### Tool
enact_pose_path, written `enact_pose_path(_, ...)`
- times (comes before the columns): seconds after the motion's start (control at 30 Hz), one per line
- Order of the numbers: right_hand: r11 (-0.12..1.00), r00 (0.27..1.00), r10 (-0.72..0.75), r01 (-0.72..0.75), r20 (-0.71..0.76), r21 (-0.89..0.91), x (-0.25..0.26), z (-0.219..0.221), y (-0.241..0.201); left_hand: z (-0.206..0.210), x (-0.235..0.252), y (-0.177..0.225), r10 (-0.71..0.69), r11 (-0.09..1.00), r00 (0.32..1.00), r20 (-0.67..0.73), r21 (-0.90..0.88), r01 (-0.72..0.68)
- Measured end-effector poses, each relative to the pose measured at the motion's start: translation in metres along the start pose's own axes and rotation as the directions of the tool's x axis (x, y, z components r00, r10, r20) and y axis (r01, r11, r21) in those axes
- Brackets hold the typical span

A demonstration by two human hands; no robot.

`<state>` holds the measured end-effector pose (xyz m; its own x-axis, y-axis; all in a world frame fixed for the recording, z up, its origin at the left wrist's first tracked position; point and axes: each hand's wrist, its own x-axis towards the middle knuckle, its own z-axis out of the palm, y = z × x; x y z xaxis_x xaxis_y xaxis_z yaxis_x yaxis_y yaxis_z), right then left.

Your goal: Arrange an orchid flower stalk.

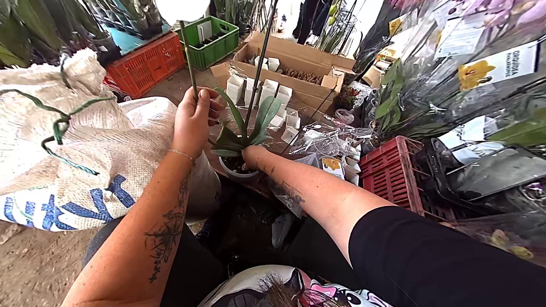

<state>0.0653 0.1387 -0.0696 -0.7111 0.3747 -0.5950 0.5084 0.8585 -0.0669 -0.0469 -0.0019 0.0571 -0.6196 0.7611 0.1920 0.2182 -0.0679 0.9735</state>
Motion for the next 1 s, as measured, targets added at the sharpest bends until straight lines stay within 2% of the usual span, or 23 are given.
enact_pose_path(0.37, 0.985, 0.989, 0.141, -0.135, -0.050, 0.105, -0.021, 0.008, -0.022, -0.001, -0.004, 0.001, -0.037, 0.999, 0.999, 0.026, -0.033, 0.037)
enact_pose_path(0.5, 0.978, 0.980, 0.196, -0.193, -0.026, 0.072, -0.022, 0.012, -0.031, 0.001, -0.004, 0.003, -0.031, 0.999, 0.999, 0.045, -0.026, 0.032)
enact_pose_path(0.73, 0.974, 0.985, 0.123, -0.097, -0.121, 0.205, -0.040, 0.006, -0.017, -0.001, -0.009, 0.003, 0.022, 0.998, 0.999, 0.049, 0.055, -0.025)
enact_pose_path(0.8, 0.972, 0.986, 0.051, -0.013, -0.160, 0.235, -0.048, 0.002, -0.005, -0.001, -0.009, 0.002, 0.015, 0.998, 0.999, 0.033, 0.064, -0.017)
enact_pose_path(0.9, 0.924, 0.952, -0.011, 0.127, -0.306, 0.361, -0.064, -0.023, 0.034, 0.000, -0.007, 0.000, 0.022, 0.999, 1.000, -0.011, 0.045, -0.021)
enact_pose_path(1.0, 0.812, 0.884, 0.155, 0.140, -0.441, 0.566, -0.055, -0.044, 0.112, 0.003, -0.009, 0.003, -0.015, 1.000, 1.000, -0.024, 0.018, 0.016)
